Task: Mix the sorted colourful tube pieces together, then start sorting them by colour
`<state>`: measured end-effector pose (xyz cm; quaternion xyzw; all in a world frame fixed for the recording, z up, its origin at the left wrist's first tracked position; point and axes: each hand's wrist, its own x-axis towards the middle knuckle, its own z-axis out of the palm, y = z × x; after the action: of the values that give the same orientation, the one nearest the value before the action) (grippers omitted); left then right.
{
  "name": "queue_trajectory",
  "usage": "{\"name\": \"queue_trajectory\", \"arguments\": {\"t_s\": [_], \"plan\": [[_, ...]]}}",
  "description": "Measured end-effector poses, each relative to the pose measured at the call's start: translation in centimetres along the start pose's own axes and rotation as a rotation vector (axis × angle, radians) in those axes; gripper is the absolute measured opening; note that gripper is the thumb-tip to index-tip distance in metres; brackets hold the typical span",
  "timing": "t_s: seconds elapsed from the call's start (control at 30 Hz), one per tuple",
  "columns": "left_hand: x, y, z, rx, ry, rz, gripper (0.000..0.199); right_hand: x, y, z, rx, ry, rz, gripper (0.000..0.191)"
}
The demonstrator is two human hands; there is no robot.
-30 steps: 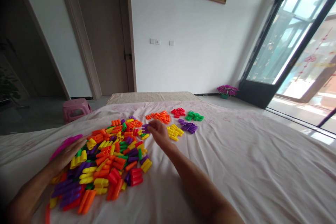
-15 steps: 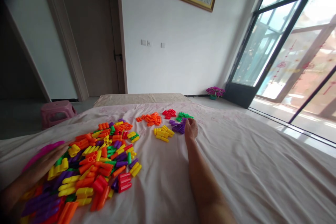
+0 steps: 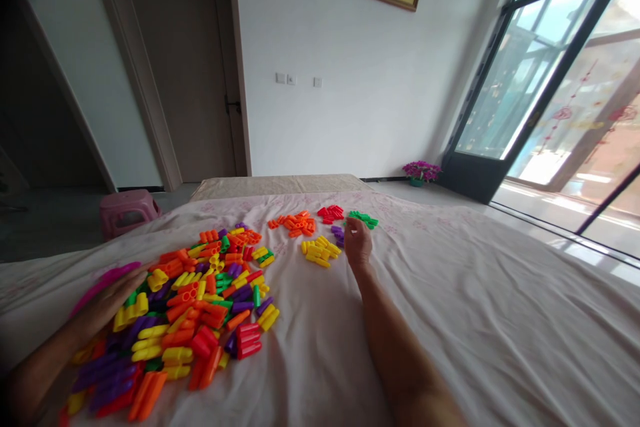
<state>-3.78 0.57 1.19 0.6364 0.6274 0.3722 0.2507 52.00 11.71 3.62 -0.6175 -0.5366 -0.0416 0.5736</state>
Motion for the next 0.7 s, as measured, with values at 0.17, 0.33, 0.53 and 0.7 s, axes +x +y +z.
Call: {"name": "queue_trajectory", "arguments": {"t_s": [0.17,0.33,0.53,0.7], "plan": [[-0.2,1.0,0.0,-0.012,0.019,-0.013,0.072,-3.6,-7.0,1.7,0.296,-0.501,-0.208,0.018],[-0.1,0.9,0.1,-0.010,0.062,0.015,0.062,-7.7,-11.6,1.8,0.397,-0.921,-0.341,0.018],[-0.2,0.6,0.0,-0.003,0.054,0.020,0.060,-10.1,-12.9,2.1,0.364,-1.089,-0.465,0.024],[-0.2,0.6,0.0,0.024,0.025,0.023,0.068,-10.7,-12.2,2.8,0.297,-1.061,-0.478,0.014]]}}
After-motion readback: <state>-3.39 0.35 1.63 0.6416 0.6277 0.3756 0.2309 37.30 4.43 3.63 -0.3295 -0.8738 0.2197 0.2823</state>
